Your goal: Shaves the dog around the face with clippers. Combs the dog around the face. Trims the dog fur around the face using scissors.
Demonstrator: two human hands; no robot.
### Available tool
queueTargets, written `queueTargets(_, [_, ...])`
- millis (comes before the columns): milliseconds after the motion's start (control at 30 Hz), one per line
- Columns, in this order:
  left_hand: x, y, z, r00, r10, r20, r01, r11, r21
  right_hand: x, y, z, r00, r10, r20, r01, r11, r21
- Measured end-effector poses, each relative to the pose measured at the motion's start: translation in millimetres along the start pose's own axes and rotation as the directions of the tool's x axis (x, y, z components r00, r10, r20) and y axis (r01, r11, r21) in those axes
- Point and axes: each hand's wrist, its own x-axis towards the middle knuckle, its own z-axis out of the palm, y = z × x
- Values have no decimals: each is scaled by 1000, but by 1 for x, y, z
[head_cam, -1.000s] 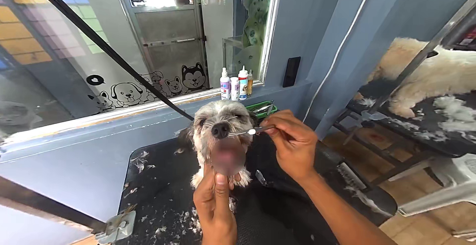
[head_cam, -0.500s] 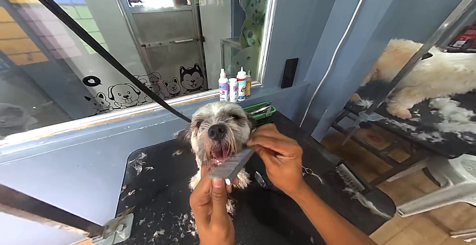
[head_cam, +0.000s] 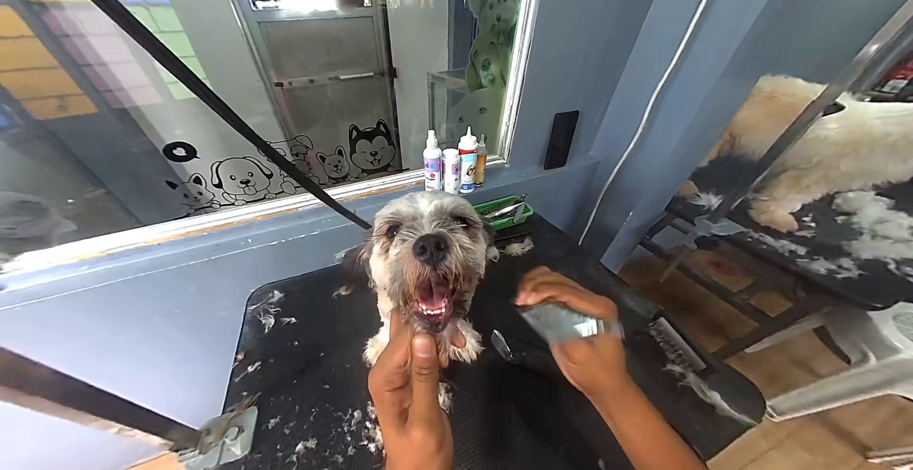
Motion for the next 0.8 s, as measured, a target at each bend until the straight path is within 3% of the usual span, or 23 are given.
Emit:
queueTargets(100, [0,-2,0,1000,12,-2,-12,1000,2,-67,2,-14,925,330,-189,-369,899,-234])
queueTargets(167, [1,-4,2,1000,17,-12,-17,1000,-18,-116,-10,-13,806,574,-144,-579,714,-394])
queueTargets(267, [0,-6,6,1000,13,-26,-15,998,-67,-172,-12,-18,593,805,-16,-637,456,-621])
queueTargets(333, [0,-7,7,1000,6,-20,-8,996,-87,-187,-7,-20,517,855,31,-591,383,-710])
queueTargets(433, [-3,-7,8,1000,-1,-6,0,993,-115,-185,-4,-24,518,852,79,-518,386,-763])
queueTargets(533, [-3,-7,5,1000,-15,-6,14,992,-128,-165,-1,-34,667,743,54,-432,445,-785])
queueTargets(633, [-3,-5,-1,999,-36,5,36,992,-119,-119,9,-62,736,666,-121,-434,328,-839])
queueTargets(733, [-2,-3,-4,999,-35,18,36,991,-125,-73,39,-103,697,680,-227,-450,167,-877])
queueTargets(800, [-2,-3,-6,999,-34,25,37,991,-132,-54,70,-122,542,793,-279,-438,-17,-899])
